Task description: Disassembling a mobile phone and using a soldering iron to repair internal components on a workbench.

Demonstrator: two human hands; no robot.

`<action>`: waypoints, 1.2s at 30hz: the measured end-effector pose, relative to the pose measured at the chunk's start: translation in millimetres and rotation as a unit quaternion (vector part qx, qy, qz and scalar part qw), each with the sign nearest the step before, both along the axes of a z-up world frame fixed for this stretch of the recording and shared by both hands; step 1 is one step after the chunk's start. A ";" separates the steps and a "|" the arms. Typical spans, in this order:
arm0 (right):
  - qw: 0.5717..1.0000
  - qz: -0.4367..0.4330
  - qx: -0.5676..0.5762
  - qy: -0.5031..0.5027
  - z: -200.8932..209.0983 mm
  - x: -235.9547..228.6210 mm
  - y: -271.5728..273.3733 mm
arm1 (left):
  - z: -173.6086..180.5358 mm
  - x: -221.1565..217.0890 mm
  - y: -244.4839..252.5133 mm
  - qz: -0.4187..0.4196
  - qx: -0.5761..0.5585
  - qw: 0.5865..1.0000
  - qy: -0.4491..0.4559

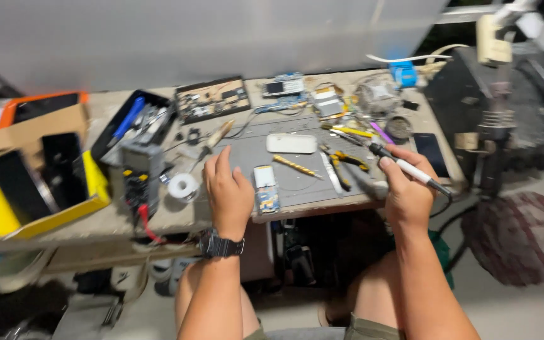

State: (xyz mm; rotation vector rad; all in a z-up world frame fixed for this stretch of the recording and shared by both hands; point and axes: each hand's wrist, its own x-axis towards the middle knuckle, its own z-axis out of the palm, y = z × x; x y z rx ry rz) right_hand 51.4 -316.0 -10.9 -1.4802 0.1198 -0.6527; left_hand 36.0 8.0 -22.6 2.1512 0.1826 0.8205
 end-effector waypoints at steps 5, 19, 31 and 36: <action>0.969 0.153 0.173 0.092 3.6 -32.5 81.4 | 3.2 -3.1 41.1 0.044 0.004 0.999 -0.014; 0.968 0.194 0.112 0.112 -25.0 -24.9 113.5 | -68.8 31.1 22.7 -0.035 0.299 0.950 0.085; 0.962 0.168 0.193 0.095 -45.9 -9.2 103.4 | -13.8 27.6 41.5 -0.089 0.254 0.955 0.127; 0.958 0.172 0.204 0.105 -50.7 -9.8 103.8 | 4.1 -12.2 38.5 -0.076 -0.020 0.995 0.064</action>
